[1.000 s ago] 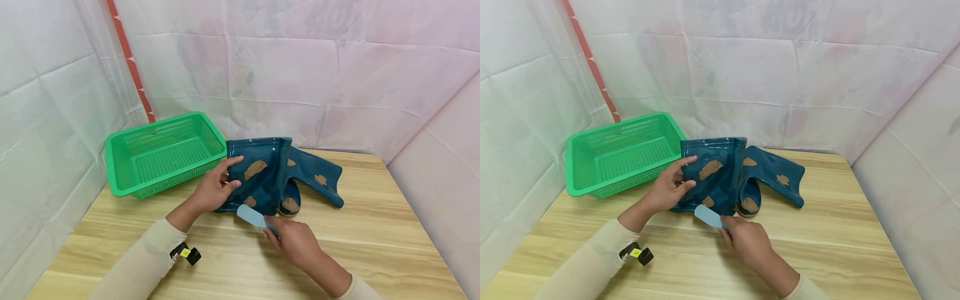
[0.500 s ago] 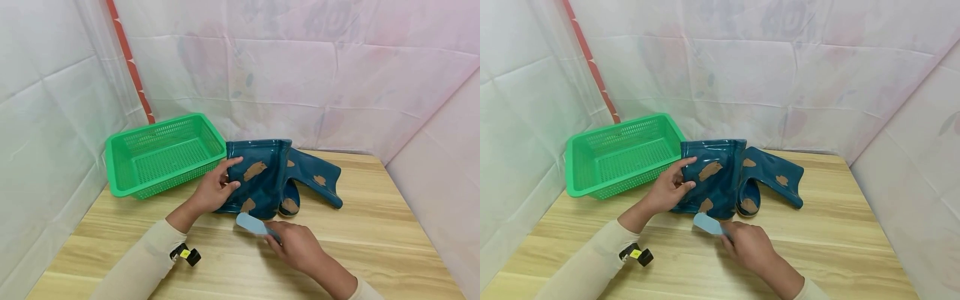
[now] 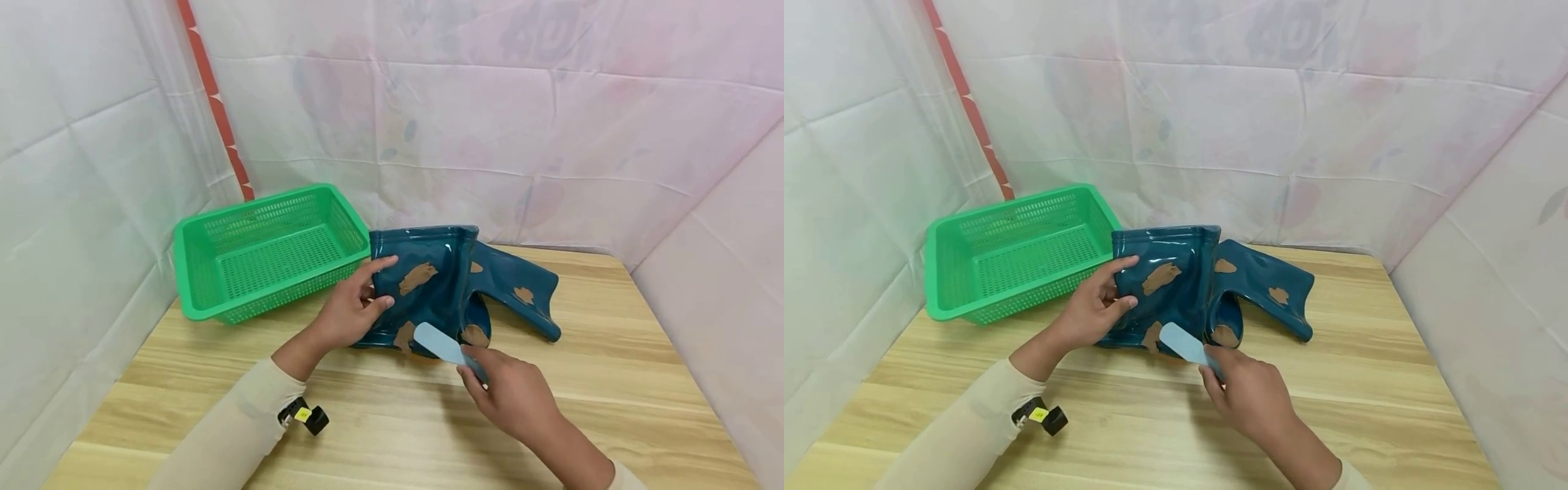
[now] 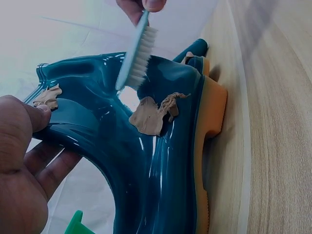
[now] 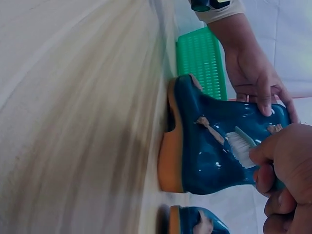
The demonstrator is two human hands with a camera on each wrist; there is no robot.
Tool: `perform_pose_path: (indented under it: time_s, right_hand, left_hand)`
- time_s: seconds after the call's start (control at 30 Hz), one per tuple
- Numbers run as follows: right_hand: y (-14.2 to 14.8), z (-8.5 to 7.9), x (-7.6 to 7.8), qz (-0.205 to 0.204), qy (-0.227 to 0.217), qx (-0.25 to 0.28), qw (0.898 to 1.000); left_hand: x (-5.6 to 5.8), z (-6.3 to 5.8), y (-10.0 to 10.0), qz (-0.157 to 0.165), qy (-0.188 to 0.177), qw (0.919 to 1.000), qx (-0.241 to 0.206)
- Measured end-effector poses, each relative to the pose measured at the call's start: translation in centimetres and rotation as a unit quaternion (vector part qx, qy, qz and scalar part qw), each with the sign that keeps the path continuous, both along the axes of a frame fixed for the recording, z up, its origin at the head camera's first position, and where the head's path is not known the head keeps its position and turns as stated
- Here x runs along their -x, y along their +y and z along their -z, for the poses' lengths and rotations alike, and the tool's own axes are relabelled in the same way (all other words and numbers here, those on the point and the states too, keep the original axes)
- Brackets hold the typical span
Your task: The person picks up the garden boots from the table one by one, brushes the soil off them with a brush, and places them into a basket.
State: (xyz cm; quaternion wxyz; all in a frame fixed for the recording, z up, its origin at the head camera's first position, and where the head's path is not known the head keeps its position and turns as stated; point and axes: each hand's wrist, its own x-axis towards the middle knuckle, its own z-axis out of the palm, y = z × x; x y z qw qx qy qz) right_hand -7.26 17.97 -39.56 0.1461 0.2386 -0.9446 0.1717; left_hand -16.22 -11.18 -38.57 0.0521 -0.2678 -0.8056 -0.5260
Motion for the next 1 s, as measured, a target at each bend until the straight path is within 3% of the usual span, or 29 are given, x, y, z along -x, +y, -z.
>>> perform_pose_path:
  time_s: [0.17,0.5,0.83,1.0]
  right_hand:
    - [-0.8,0.8,0.1,-0.006,-0.023,-0.017,1.0]
    - [-2.8,1.7,0.3,-0.032,-0.025,-0.026,0.999]
    - [0.0,0.5,-0.1,-0.003,0.017,-0.005,1.0]
    - [-0.2,1.0,0.1,0.004,0.008,-0.019,1.0]
  left_hand:
    - [-0.2,-0.2,0.0,0.001,-0.009,1.0,-0.002]
    - [-0.3,-0.1,-0.2,0.006,-0.014,0.9999,-0.002]
    - [-0.3,0.0,-0.1,0.003,-0.004,1.0,-0.004]
    - [-0.3,0.1,0.0,0.005,-0.007,0.9999,-0.01]
